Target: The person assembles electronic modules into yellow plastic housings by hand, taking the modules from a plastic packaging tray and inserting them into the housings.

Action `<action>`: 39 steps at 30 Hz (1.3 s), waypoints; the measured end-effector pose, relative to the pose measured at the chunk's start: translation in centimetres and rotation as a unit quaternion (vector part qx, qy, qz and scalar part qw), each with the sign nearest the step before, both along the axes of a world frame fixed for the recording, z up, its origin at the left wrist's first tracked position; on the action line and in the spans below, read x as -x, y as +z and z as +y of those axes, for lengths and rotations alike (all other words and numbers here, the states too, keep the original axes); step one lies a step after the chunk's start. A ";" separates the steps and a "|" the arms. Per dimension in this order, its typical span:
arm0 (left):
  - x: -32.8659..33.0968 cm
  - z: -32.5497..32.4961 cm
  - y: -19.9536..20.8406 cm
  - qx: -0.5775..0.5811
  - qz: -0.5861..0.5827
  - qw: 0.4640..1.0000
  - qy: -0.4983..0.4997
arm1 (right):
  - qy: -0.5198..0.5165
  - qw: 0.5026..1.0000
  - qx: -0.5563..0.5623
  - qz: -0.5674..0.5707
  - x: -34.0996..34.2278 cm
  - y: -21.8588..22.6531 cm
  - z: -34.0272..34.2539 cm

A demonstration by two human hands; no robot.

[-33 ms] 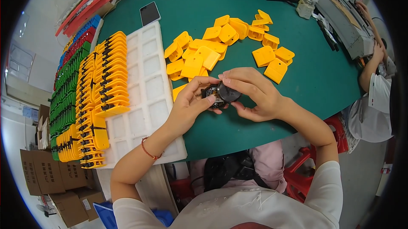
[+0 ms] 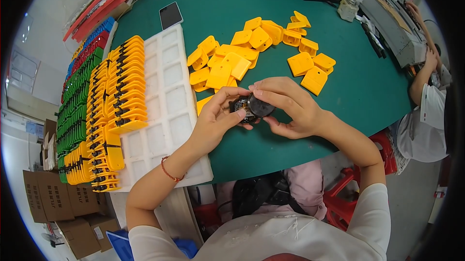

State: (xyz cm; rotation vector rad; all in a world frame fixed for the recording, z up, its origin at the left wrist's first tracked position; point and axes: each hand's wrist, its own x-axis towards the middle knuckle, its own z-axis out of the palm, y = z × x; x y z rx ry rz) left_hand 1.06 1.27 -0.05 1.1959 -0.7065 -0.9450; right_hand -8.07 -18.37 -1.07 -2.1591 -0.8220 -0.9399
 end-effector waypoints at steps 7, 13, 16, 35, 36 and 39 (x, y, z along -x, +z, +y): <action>0.1 -0.1 -0.6 0.021 -0.028 0.999 0.016 | 0.007 1.000 -0.012 0.019 0.2 0.0 0.3; 0.2 0.0 -0.7 0.021 -0.041 0.999 0.029 | -0.019 1.000 -0.007 0.013 0.3 -0.1 0.9; 0.4 0.0 -0.6 0.009 -0.030 0.998 0.057 | -0.029 1.000 -0.006 0.009 0.4 -0.1 1.0; 0.7 0.6 0.1 0.054 -0.017 0.998 0.026 | -0.049 0.999 0.016 0.003 0.4 -0.4 1.3; 0.7 0.7 0.0 0.047 -0.017 0.999 0.017 | -0.050 0.999 0.016 0.003 0.5 -0.4 1.3; 0.8 0.7 -0.1 0.038 -0.004 0.999 0.020 | -0.055 0.998 0.013 -0.002 0.6 -0.3 1.3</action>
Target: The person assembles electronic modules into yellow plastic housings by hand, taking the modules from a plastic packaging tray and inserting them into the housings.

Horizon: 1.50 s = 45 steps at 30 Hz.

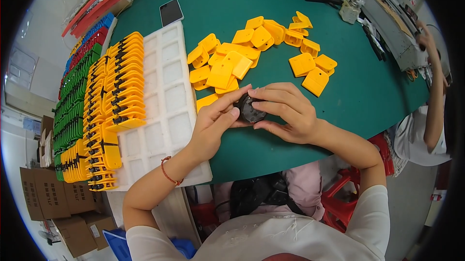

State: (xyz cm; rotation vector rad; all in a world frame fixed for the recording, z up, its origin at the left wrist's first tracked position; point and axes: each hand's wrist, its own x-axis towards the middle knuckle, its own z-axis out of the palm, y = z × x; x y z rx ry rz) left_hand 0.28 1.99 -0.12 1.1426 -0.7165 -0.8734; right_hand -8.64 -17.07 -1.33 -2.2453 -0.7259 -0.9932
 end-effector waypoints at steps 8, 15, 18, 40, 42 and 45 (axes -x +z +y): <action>0.2 0.1 0.1 0.009 -0.029 1.000 0.000 | 0.009 1.000 0.001 -0.002 0.0 0.0 -0.1; 0.5 0.1 0.2 0.025 -0.049 0.998 -0.004 | 0.015 1.000 -0.004 -0.010 -0.1 0.0 -0.1; 0.7 0.1 0.1 0.031 -0.071 0.997 0.001 | 0.005 1.000 0.002 -0.022 -0.1 -0.1 -0.1; 0.7 0.4 0.0 0.013 -0.111 0.994 0.003 | 0.024 0.999 -0.004 -0.026 -0.1 -0.3 -0.1; 0.8 0.4 0.1 0.005 -0.121 0.993 0.006 | 0.025 0.999 -0.003 -0.025 -0.1 -0.3 -0.1; 0.8 0.3 0.1 -0.002 -0.136 0.991 0.014 | 0.025 0.999 -0.004 -0.027 -0.1 -0.4 -0.1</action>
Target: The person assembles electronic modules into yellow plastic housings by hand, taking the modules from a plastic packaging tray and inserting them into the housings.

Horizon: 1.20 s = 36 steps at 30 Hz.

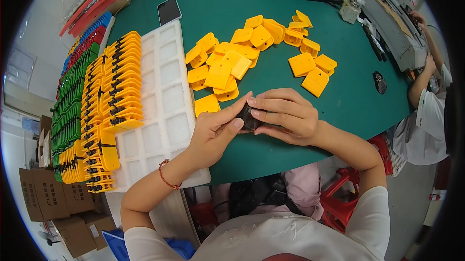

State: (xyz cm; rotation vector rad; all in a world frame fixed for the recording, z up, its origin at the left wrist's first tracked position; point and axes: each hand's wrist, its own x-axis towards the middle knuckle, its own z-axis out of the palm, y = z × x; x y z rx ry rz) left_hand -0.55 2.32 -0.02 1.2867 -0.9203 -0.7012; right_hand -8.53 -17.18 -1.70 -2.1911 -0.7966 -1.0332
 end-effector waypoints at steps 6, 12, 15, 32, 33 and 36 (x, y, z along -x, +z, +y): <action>0.2 -0.3 -0.8 -0.005 0.011 0.999 0.037 | -0.008 1.000 0.026 -0.001 0.0 0.1 0.1; 0.7 -0.7 -1.0 0.010 -0.091 0.993 0.075 | -0.057 0.993 -0.071 0.071 0.1 0.3 0.2; 0.2 -0.9 -1.2 0.037 -0.231 0.968 0.087 | -0.026 0.995 -0.038 0.084 -0.2 -0.4 -0.2; 1.1 -0.9 -0.7 0.025 -0.374 0.926 0.055 | 0.059 0.998 0.012 -0.024 -0.1 -1.0 0.7; 0.9 -1.0 -0.6 0.025 -0.375 0.925 0.055 | 0.065 0.998 0.010 -0.003 -0.2 -0.9 0.4; -0.4 -0.7 -0.9 -0.007 -0.236 0.972 -0.001 | 0.038 0.997 -0.007 0.063 -0.3 -0.4 -0.4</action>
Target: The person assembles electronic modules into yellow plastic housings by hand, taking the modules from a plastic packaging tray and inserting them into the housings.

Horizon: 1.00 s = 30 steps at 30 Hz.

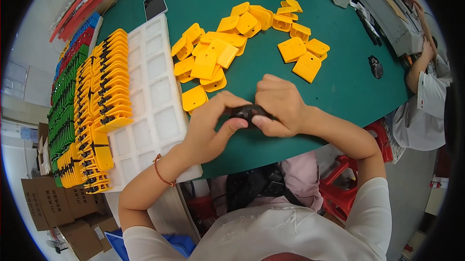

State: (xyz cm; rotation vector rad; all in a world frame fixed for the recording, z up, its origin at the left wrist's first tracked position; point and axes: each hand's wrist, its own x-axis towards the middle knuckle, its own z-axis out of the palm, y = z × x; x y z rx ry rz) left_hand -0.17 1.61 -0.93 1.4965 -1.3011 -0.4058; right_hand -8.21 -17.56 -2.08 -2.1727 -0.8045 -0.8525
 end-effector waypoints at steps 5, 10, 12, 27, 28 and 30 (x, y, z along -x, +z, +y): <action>-0.1 -0.6 0.1 -0.013 0.253 0.967 -0.002 | -0.041 0.990 -0.065 0.120 0.1 0.3 -0.4; -0.9 -0.2 0.3 0.033 0.338 0.940 -0.031 | -0.039 0.977 -0.173 0.119 0.2 -0.2 -0.4; -1.2 -0.2 -0.1 0.059 0.302 0.951 -0.029 | -0.026 0.984 -0.166 0.065 0.1 -0.2 -0.3; 0.5 -0.2 -0.9 0.111 0.078 0.989 0.058 | 0.024 0.998 -0.021 -0.050 -0.3 -0.1 0.5; 0.5 -0.2 -1.0 0.109 0.066 0.990 0.058 | 0.040 0.997 -0.023 -0.062 -0.3 -0.2 0.5; 0.4 -0.1 -0.7 0.108 0.053 0.991 0.056 | 0.037 0.997 -0.024 -0.056 -0.2 -0.2 0.4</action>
